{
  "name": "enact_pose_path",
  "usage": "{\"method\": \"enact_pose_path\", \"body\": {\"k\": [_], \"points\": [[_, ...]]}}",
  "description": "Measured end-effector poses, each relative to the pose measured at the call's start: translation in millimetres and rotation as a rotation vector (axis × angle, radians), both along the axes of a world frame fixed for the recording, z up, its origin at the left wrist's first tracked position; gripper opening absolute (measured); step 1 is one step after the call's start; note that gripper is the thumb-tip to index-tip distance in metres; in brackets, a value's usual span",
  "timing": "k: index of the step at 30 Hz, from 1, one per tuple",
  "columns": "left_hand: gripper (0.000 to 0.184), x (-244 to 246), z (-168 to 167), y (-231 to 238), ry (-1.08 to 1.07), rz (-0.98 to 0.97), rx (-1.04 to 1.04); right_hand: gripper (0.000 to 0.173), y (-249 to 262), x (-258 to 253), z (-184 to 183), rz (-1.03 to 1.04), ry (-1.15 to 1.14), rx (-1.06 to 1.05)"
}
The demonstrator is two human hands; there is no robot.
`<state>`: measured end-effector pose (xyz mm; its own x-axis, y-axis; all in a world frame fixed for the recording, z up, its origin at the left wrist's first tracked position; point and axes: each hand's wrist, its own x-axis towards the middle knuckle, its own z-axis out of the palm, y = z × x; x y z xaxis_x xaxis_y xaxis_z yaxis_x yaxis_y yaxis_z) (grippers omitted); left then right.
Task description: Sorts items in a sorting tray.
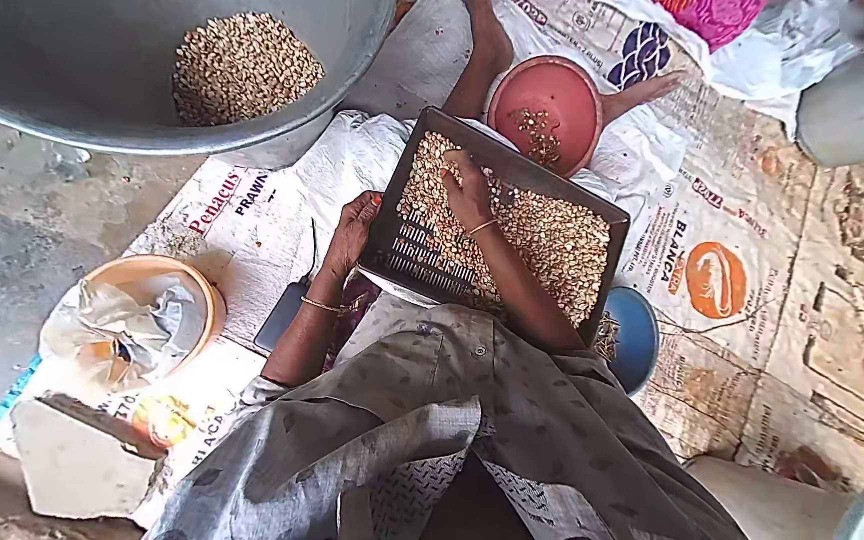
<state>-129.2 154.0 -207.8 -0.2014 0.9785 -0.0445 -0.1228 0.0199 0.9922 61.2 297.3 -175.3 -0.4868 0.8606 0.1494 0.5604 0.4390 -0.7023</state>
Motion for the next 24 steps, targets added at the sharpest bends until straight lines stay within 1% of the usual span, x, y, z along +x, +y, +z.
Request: {"method": "enact_pose_path", "body": {"k": [2, 3, 4, 5, 6, 8, 9, 10, 12, 14, 15, 16, 18, 21, 22, 23, 24], "points": [[0.035, -1, 1, 0, 0.011, 0.004, -0.005, 0.055, -28, -11, -15, 0.203, -0.386, 0.145], [0.035, -1, 1, 0, 0.015, -0.001, -0.004, 0.061, -45, -10, -25, 0.274, -0.497, 0.237], [0.035, -2, 0, 0, 0.012, -0.005, -0.004, 0.062, -61, -4, -35, 0.342, -0.529, 0.33], [0.035, -2, 0, -1, 0.01, -0.011, -0.006, 0.059, -72, 5, -40, 0.405, -0.516, 0.39], [0.035, -2, 0, 0, 0.011, -0.015, -0.004, 0.056, -78, 15, -41, 0.46, -0.505, 0.407], [0.037, -1, -1, 0, 0.03, -0.014, 0.005, 0.049, -83, 38, -36, 0.516, -0.494, 0.364], [0.037, -1, -1, 0, 0.037, -0.014, 0.01, 0.046, -81, 50, -34, 0.476, -0.475, 0.36], [0.036, -1, -1, 0, 0.036, -0.009, 0.018, 0.042, -75, 60, -33, 0.39, -0.431, 0.357], [0.035, -1, -1, 0, 0.028, -0.01, 0.027, 0.034, -56, 72, -29, 0.148, -0.164, 0.306], [0.035, -1, 0, 1, 0.024, -0.016, 0.027, 0.033, -32, 69, -12, -0.049, 0.062, 0.249], [0.035, -1, 0, 1, 0.023, -0.017, 0.029, 0.034, -21, 65, -4, -0.094, 0.1, 0.229], [0.034, -2, 0, 1, 0.021, -0.016, 0.032, 0.035, -11, 57, 3, -0.096, 0.106, 0.206], [0.034, -2, -1, 1, 0.018, -0.016, 0.035, 0.033, 3, 36, 10, -0.001, 0.029, 0.189], [0.035, -1, -1, 0, 0.026, -0.01, 0.029, 0.04, 16, 6, 7, 0.272, -0.293, 0.188], [0.034, -1, 0, 0, 0.026, -0.009, 0.026, 0.042, 18, 3, 5, 0.331, -0.404, 0.186], [0.034, -2, 1, -1, 0.023, -0.009, 0.024, 0.039, 20, 4, 2, 0.358, -0.461, 0.195], [0.034, -2, 1, -1, 0.02, -0.011, 0.022, 0.033, 23, 10, -2, 0.347, -0.467, 0.218]]}}
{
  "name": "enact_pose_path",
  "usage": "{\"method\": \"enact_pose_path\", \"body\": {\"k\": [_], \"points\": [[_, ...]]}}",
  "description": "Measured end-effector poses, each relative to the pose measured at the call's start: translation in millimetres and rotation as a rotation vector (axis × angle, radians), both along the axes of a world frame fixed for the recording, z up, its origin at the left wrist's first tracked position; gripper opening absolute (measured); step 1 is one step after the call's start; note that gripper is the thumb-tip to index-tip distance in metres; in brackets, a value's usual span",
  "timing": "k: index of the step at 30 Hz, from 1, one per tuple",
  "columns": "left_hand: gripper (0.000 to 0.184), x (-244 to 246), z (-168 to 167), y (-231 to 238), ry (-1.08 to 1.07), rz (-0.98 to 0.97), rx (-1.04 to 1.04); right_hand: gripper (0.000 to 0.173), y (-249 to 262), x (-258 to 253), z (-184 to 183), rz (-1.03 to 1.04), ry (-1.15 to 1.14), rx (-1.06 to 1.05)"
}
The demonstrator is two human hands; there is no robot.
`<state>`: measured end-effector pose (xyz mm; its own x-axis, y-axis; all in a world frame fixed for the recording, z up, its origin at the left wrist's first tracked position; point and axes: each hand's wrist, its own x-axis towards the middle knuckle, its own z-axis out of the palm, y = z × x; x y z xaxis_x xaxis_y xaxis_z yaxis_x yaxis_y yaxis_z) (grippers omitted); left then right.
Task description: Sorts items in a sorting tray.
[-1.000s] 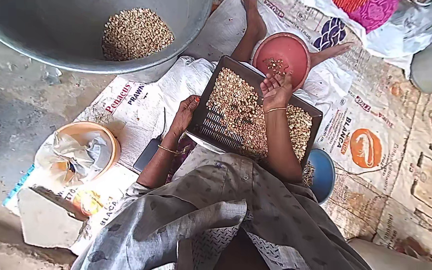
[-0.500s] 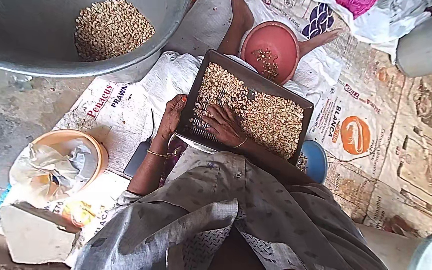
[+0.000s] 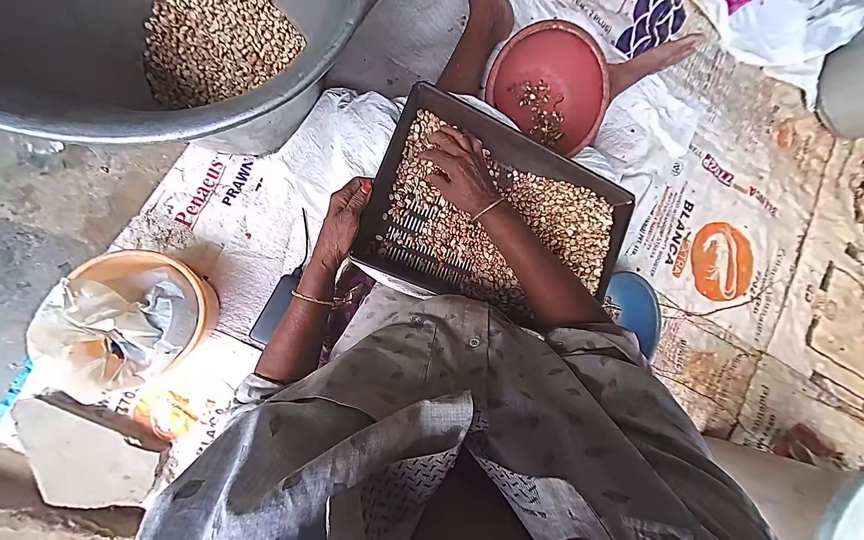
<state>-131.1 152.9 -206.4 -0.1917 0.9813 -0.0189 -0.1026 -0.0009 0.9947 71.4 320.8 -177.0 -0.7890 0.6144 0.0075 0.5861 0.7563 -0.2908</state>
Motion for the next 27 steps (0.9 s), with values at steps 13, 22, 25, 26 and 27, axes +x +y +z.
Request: {"method": "enact_pose_path", "body": {"k": [13, 22, 25, 26, 27], "points": [[0.033, 1, -2, 2, -0.015, 0.001, 0.016, 0.019, -51, 104, 38, -0.3, 0.214, -0.596], [0.033, 0, -3, 2, 0.007, 0.004, 0.008, 0.028, -41, 36, 24, -0.289, 0.158, -0.682], [0.032, -1, -3, 2, 0.01, -0.005, 0.008, 0.029, -29, 51, 7, -0.522, 0.314, -0.592], [0.033, -1, -2, 1, 0.011, -0.002, 0.004, 0.031, -24, 57, 7, -0.56, 0.311, -0.538], [0.033, 0, -2, 1, 0.008, 0.0, 0.003, 0.031, -21, 62, 9, -0.578, 0.302, -0.5]]}}
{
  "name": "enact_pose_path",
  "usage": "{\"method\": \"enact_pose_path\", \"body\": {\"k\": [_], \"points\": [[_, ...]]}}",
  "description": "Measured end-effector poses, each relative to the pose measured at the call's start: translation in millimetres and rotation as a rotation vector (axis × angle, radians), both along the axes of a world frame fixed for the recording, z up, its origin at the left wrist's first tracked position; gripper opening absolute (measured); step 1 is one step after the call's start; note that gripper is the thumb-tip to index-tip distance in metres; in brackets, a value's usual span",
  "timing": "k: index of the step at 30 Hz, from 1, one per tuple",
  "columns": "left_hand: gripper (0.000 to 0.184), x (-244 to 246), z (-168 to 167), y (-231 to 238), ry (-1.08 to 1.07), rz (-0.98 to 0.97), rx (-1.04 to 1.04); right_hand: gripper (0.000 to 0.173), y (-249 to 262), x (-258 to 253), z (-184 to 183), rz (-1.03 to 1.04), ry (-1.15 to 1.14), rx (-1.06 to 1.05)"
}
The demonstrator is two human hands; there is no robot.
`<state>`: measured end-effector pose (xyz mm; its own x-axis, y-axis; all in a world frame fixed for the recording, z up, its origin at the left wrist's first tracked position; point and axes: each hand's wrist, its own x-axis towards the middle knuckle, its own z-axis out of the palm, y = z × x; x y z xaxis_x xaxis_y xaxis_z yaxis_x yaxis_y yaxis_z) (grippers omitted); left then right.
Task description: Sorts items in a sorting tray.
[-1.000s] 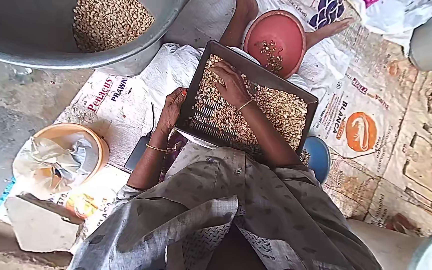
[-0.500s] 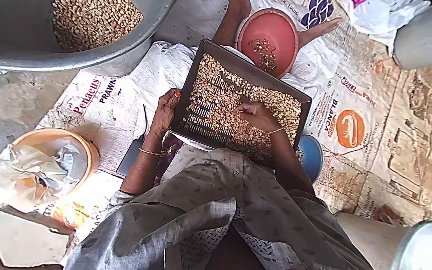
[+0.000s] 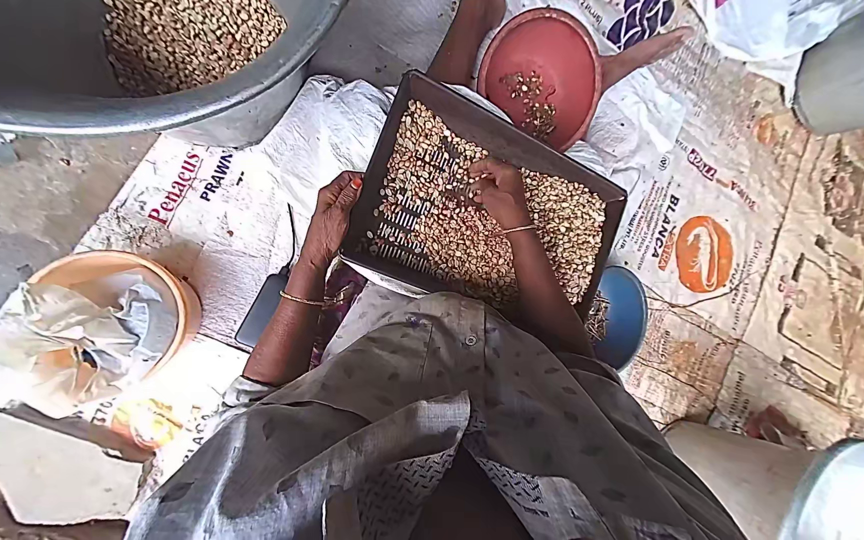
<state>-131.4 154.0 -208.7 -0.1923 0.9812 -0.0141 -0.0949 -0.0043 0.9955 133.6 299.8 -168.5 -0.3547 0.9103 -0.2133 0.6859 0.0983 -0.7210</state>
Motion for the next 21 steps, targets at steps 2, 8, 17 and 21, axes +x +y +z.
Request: {"method": "enact_pose_path", "body": {"k": [2, 8, 17, 21], "points": [[0.033, 0, -1, 1, -0.011, -0.003, 0.011, 0.027, -2, 6, 3, 0.059, -0.033, 0.043], [0.033, 0, -1, 0, 0.004, -0.001, 0.002, 0.019, -26, -18, 3, 0.31, -0.314, 0.182], [0.032, -1, -2, 2, -0.02, -0.005, 0.004, 0.019, -21, -27, 5, 0.199, -0.295, 0.216], [0.032, 0, 0, 1, -0.021, -0.004, -0.004, 0.021, -32, -32, -3, 0.269, -0.391, 0.319]]}}
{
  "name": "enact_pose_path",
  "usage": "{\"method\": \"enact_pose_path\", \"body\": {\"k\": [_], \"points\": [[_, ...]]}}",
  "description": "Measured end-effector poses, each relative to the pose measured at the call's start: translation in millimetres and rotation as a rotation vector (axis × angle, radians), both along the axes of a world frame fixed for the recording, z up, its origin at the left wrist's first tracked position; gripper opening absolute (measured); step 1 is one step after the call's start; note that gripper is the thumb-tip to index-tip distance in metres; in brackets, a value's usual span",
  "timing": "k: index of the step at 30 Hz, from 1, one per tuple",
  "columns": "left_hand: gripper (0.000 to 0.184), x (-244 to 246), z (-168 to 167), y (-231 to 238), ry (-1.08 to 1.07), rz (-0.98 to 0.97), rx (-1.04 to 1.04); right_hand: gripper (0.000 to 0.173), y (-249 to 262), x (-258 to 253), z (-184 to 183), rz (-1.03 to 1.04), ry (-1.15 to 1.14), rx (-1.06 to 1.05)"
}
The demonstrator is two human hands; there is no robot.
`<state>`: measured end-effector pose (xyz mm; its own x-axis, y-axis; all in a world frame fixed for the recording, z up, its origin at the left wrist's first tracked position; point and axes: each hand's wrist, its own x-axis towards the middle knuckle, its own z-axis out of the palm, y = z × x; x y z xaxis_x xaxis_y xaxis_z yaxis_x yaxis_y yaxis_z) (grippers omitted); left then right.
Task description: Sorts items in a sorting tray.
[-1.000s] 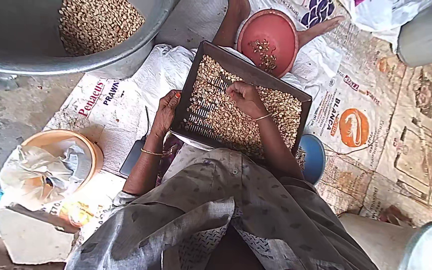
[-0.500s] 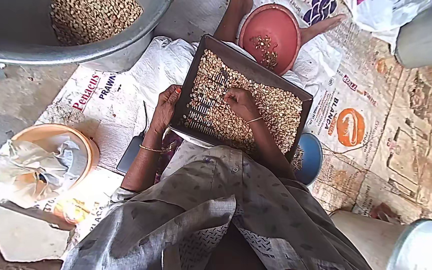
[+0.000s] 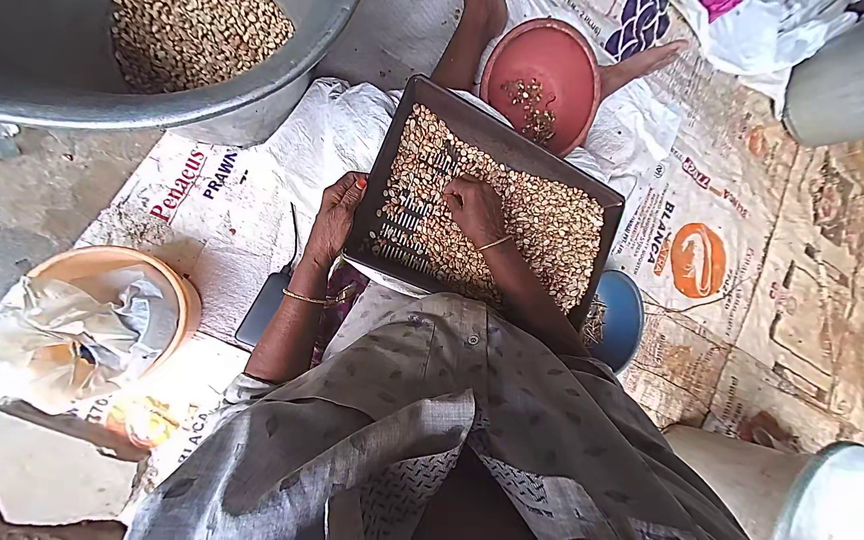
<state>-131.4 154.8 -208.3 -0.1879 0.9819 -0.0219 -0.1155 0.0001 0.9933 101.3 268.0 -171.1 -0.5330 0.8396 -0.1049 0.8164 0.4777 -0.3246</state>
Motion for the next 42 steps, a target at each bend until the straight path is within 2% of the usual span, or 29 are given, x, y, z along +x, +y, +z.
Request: {"method": "enact_pose_path", "body": {"k": [4, 8, 10, 11, 12, 14, 16, 17, 18, 19, 20, 23, 24, 26, 28, 32, 36, 39, 42], "points": [[0.032, 0, 0, 0, -0.005, -0.004, 0.004, 0.024, -10, -9, -2, 0.026, -0.084, 0.105], [0.033, 0, 0, -1, 0.005, -0.003, 0.002, 0.027, -18, -27, 8, -0.041, -0.272, 0.028], [0.032, 0, 1, -1, -0.001, -0.001, 0.003, 0.027, -15, -26, 10, -0.068, -0.234, 0.001], [0.032, 0, 1, -1, -0.005, -0.001, 0.0, 0.024, -10, -20, 12, -0.107, -0.124, 0.001], [0.033, 0, 1, 0, -0.006, 0.0, -0.004, 0.021, 0, -13, 13, -0.171, 0.08, 0.019], [0.034, -1, 0, 1, -0.011, 0.001, -0.009, 0.017, 25, 4, 25, -0.384, 0.727, -0.058], [0.034, 0, 1, 0, -0.008, -0.002, -0.016, 0.015, 47, 10, 53, -0.68, 1.37, -0.236], [0.034, 1, 2, -1, -0.008, 0.0, -0.021, 0.019, 55, 10, 65, -0.817, 1.548, -0.317], [0.035, 2, 5, -4, -0.009, 0.001, -0.03, 0.021, 60, 9, 67, -0.883, 1.612, -0.353], [0.035, 3, 8, -7, -0.007, -0.004, -0.038, 0.02, 62, 6, 62, -0.856, 1.574, -0.347], [0.035, 2, 4, -3, -0.011, -0.001, -0.02, 0.02, 61, 0, 51, -0.747, 1.457, -0.312], [0.033, -1, -3, 1, -0.017, -0.001, 0.003, 0.025, 50, -31, 8, -0.29, 0.913, -0.128], [0.033, -1, -3, 1, -0.017, -0.001, 0.001, 0.031, 42, -43, -5, -0.15, 0.711, -0.035], [0.033, -1, -4, 2, -0.017, -0.002, 0.001, 0.053, 20, -64, -26, 0.066, 0.32, 0.109], [0.034, -1, -3, 1, 0.008, -0.001, -0.005, 0.069, -9, -70, -39, 0.199, 0.071, 0.238], [0.036, -3, -5, -1, 0.03, -0.014, -0.009, 0.059, -38, -30, -44, 0.351, 0.028, 0.279], [0.034, -1, -8, 2, -0.023, -0.025, 0.006, 0.047, -31, 25, -37, 0.193, -0.059, 0.293], [0.033, -1, -6, 1, -0.042, -0.023, 0.001, 0.035, -11, 34, -30, 0.001, 0.134, 0.378], [0.034, -2, -7, 2, -0.034, -0.023, 0.01, 0.03, 11, 9, -7, -0.037, 0.33, 0.306]]}}
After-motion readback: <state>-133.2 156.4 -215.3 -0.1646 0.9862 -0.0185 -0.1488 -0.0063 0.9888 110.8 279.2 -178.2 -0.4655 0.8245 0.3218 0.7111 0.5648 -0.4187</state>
